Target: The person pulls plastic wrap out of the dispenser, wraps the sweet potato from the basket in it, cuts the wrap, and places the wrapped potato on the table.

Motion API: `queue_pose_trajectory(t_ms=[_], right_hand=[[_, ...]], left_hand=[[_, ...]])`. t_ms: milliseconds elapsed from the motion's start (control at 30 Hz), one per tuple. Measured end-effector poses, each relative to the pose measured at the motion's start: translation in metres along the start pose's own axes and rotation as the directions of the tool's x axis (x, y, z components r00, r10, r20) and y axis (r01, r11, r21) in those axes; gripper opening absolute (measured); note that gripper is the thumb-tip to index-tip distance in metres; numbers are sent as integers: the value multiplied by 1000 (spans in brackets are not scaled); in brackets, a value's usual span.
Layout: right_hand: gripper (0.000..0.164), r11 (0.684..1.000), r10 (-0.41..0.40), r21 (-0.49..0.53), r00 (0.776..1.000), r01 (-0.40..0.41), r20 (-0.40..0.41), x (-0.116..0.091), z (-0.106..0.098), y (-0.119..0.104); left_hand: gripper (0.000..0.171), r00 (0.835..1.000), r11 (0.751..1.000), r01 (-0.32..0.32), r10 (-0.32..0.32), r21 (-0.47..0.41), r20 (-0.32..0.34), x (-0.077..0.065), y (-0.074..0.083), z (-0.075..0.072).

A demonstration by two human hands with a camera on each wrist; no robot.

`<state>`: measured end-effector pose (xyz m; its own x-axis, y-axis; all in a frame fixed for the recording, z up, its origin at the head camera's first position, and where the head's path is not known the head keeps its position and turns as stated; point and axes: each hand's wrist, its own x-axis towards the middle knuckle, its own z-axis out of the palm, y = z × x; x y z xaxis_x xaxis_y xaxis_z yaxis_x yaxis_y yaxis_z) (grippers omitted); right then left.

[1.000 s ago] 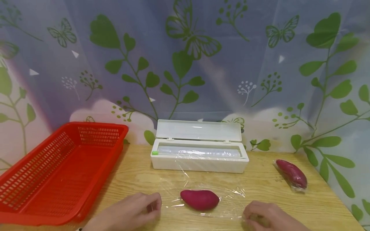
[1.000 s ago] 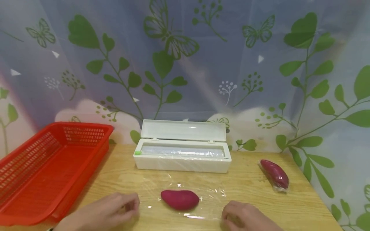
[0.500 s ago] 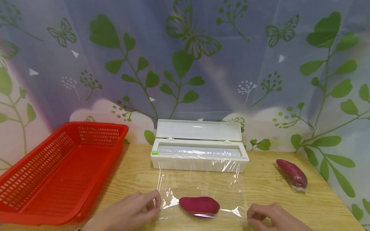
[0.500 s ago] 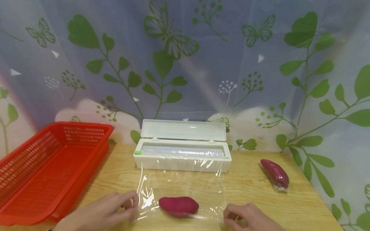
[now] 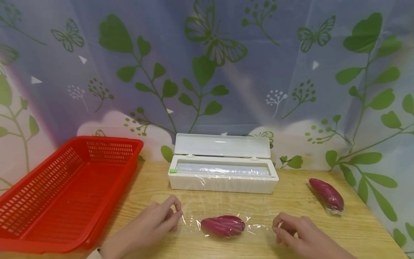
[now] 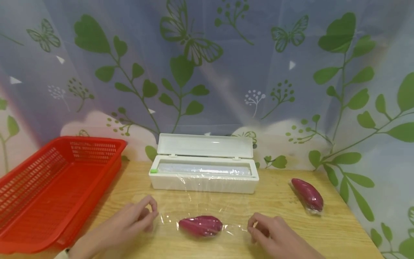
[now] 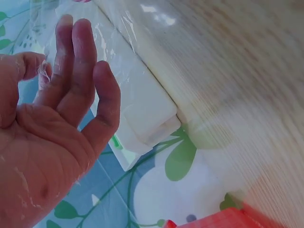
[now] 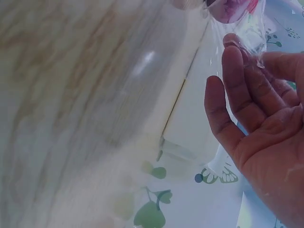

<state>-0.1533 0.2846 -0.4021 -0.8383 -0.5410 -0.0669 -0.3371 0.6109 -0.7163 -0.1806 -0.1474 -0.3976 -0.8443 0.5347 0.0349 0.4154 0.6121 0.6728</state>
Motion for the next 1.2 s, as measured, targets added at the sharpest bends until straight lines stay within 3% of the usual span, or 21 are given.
queue_pose_trajectory(t_ms=[300,400,567,767,900,1067,1200], right_hand=[[5,990,-117,-99,974,99,-192,14,1,0],[7,981,-162,-150,952,126,-260,20,2,1],[10,960,-189,-263,915,96,-357,30,4,1],[5,961,-74,-276,940,-22,-332,41,2,4],[4,954,8,-285,964,-87,-266,45,2,7],[6,959,21,-274,985,-68,-172,43,1,9],[5,960,22,-272,984,-71,-177,36,-3,9]], left_hand=[[5,993,997,29,-21,66,-117,14,2,3],[5,989,993,49,-34,105,-147,17,1,4],[6,984,984,49,-18,173,-175,24,-1,4],[6,986,960,73,-28,272,-167,30,-5,5],[7,993,951,76,-44,300,-112,33,-8,6],[10,997,948,72,-65,309,-32,35,-12,6],[9,997,960,81,-75,267,-31,34,-13,2]])
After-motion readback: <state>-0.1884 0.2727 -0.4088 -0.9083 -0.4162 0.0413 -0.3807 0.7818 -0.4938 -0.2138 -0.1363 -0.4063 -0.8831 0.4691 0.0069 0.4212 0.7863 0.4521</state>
